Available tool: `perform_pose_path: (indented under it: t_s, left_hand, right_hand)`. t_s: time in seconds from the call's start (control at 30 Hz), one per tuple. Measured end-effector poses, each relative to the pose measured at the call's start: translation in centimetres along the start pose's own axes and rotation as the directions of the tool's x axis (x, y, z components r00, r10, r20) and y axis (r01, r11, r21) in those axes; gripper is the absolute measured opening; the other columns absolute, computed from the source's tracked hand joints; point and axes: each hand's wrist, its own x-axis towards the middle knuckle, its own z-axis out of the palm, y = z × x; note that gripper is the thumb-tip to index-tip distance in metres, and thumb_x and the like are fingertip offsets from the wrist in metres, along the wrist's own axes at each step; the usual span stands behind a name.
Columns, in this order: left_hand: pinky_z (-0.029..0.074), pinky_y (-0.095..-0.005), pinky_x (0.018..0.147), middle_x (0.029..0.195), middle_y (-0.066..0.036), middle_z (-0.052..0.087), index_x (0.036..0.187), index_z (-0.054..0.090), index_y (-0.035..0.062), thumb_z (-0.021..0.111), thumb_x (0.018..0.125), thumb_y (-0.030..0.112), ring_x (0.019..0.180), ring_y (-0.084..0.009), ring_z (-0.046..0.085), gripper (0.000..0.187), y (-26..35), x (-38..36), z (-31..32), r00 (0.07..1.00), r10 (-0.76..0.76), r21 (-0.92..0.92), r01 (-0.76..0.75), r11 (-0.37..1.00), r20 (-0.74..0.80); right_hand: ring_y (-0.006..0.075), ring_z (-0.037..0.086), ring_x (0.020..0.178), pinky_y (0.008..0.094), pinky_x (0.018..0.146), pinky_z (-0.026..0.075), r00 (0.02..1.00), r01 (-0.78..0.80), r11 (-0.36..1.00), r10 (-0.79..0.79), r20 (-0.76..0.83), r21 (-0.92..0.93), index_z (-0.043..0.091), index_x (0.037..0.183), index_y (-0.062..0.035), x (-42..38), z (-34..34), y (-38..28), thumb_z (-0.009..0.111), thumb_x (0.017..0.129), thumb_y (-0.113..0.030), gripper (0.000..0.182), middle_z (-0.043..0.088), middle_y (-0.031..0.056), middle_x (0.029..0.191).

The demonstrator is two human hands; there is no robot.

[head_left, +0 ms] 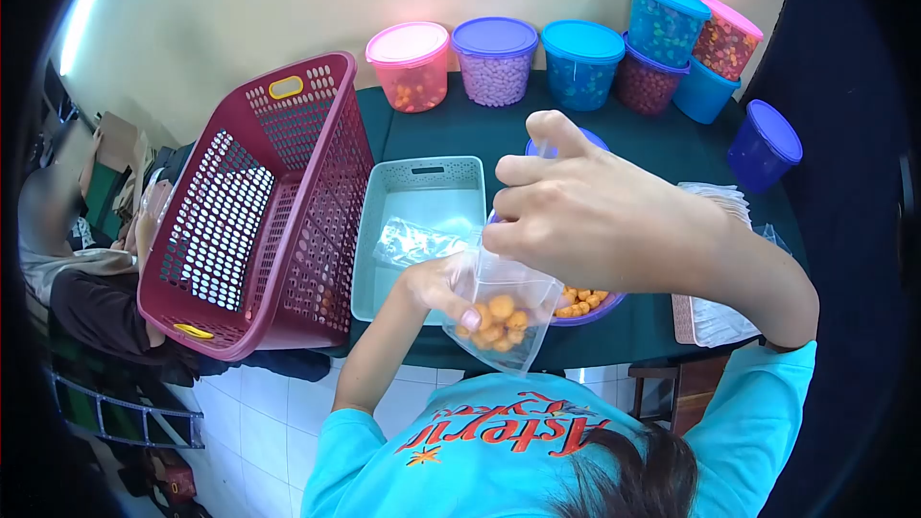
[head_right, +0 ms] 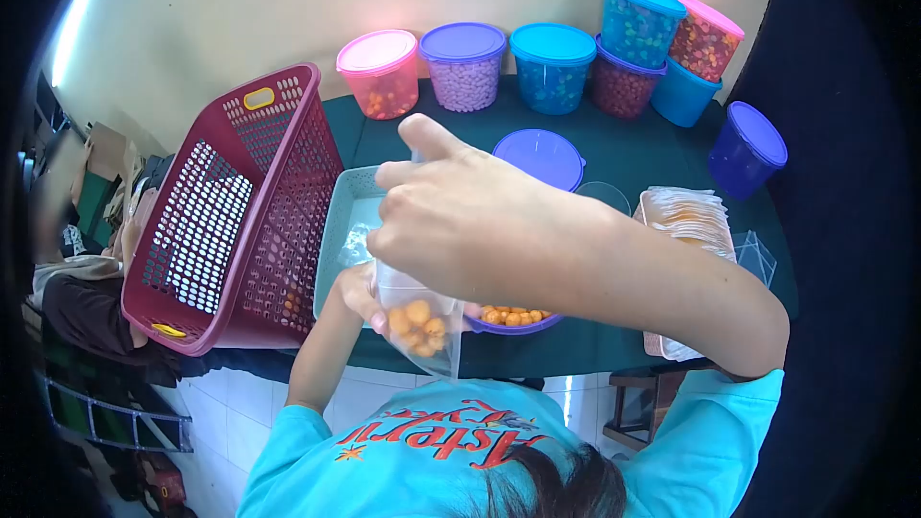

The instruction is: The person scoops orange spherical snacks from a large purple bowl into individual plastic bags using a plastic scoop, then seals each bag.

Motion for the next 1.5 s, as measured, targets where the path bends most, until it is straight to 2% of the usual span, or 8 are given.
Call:
perform_pose_path:
  t_s: [0.13, 0.3, 0.5, 0.67, 0.8, 1.17, 1.43, 1.5]
  left_hand:
    - [0.039, -0.0321, 0.085, 0.104, -0.013, 0.053, 0.112, 0.046, -0.0012, 0.065, 0.064, 0.019, 0.096, -0.0217, 0.051, 0.055, -1.6, -0.4, 0.4, 0.996, 0.081, 0.102, -0.077, 0.992, -0.033]
    - [0.041, -0.0340, 0.083, 0.102, -0.014, 0.052, 0.118, 0.039, -0.0007, 0.068, 0.064, 0.016, 0.092, -0.0226, 0.053, 0.064, -3.4, -1.5, 3.2, 0.876, 0.005, 0.092, 0.046, 0.995, -0.483]
    - [0.045, -0.0331, 0.076, 0.098, -0.014, 0.052, 0.120, 0.036, -0.0002, 0.070, 0.066, 0.037, 0.090, -0.0224, 0.053, 0.073, -8.0, -3.4, 4.2, 0.704, 0.173, 0.128, -0.117, 0.985, -0.689]
    - [0.044, -0.0346, 0.076, 0.097, -0.016, 0.052, 0.120, 0.034, -0.0046, 0.027, 0.068, 0.076, 0.087, -0.0233, 0.053, 0.096, -9.8, -2.8, 5.1, 0.595, 0.183, 0.124, -0.138, 0.983, -0.782]
    - [0.044, -0.0351, 0.077, 0.094, -0.016, 0.053, 0.118, 0.035, -0.0044, 0.013, 0.066, 0.079, 0.086, -0.0235, 0.053, 0.101, -10.0, -2.5, 5.2, 0.549, 0.163, 0.062, -0.198, 0.978, -0.820]
    - [0.040, -0.0324, 0.079, 0.094, -0.014, 0.053, 0.116, 0.037, -0.0040, 0.006, 0.072, 0.074, 0.086, -0.0207, 0.052, 0.095, -9.1, -3.5, 4.2, 0.540, 0.207, 0.112, -0.204, 0.972, -0.816]
    - [0.040, -0.0346, 0.081, 0.093, -0.016, 0.053, 0.113, 0.040, -0.0032, 0.004, 0.073, 0.072, 0.086, -0.0241, 0.053, 0.093, -7.3, -3.1, 3.9, 0.679, 0.056, -0.008, -0.091, 0.996, -0.732]
    - [0.039, -0.0343, 0.082, 0.094, -0.016, 0.054, 0.113, 0.040, -0.0041, 0.004, 0.074, 0.072, 0.086, -0.0237, 0.054, 0.093, -6.6, -2.4, 3.9, 0.741, 0.042, 0.046, -0.015, 0.999, -0.670]
  right_hand:
    - [0.0128, 0.049, 0.079, 0.0362, 0.088, 0.024, 0.987, 0.055, 0.999, -0.054, -0.152, 0.002, 0.060, 0.073, -0.0102, -0.9, 1.5, 0.2, 0.058, 0.067, -0.010, 0.005, 0.057, -0.0017, 0.069]
    - [0.0140, 0.048, 0.078, 0.0363, 0.082, 0.027, 0.967, -0.054, 0.997, 0.037, -0.252, -0.061, 0.056, 0.067, -0.0103, -2.9, 0.8, 2.8, 0.056, 0.071, -0.012, 0.005, 0.053, 0.0002, 0.063]
    - [0.0176, 0.051, 0.089, 0.0399, 0.089, 0.028, 0.940, -0.335, 0.913, 0.341, -0.015, -0.234, 0.060, 0.083, -0.0081, -3.2, 12.0, 7.0, 0.053, 0.072, -0.010, 0.013, 0.059, 0.0043, 0.075]
    - [0.0190, 0.049, 0.094, 0.0457, 0.094, 0.026, 0.933, -0.356, 0.905, 0.359, -0.031, -0.233, 0.058, 0.088, -0.0072, -3.1, 22.2, 6.9, 0.054, 0.072, -0.015, 0.018, 0.059, 0.0054, 0.082]
    - [0.0207, 0.051, 0.089, 0.0465, 0.088, 0.029, 0.922, -0.388, 0.919, 0.387, -0.031, -0.063, 0.059, 0.086, -0.0076, -4.0, 22.1, 7.2, 0.054, 0.073, -0.019, 0.018, 0.059, 0.0062, 0.078]
    - [0.0241, 0.054, 0.071, 0.0397, 0.066, 0.026, 0.812, -0.584, 0.659, 0.473, 0.342, 0.475, 0.060, 0.073, -0.0090, -3.9, 21.9, 6.5, 0.050, 0.077, -0.024, 0.018, 0.059, 0.0094, 0.066]
    - [0.0113, 0.050, 0.058, 0.0392, 0.073, 0.031, 0.820, -0.508, 0.401, 0.495, 0.287, 0.762, 0.055, 0.072, -0.0058, -5.3, 16.8, 9.3, 0.048, 0.083, -0.026, 0.024, 0.055, 0.0020, 0.057]
    - [0.0087, 0.051, 0.055, 0.0264, 0.053, 0.039, 0.835, -0.470, 0.489, 0.517, 0.190, 0.735, 0.054, 0.071, -0.0012, -5.1, 13.6, 9.5, 0.052, 0.082, -0.021, 0.023, 0.054, 0.0046, 0.057]
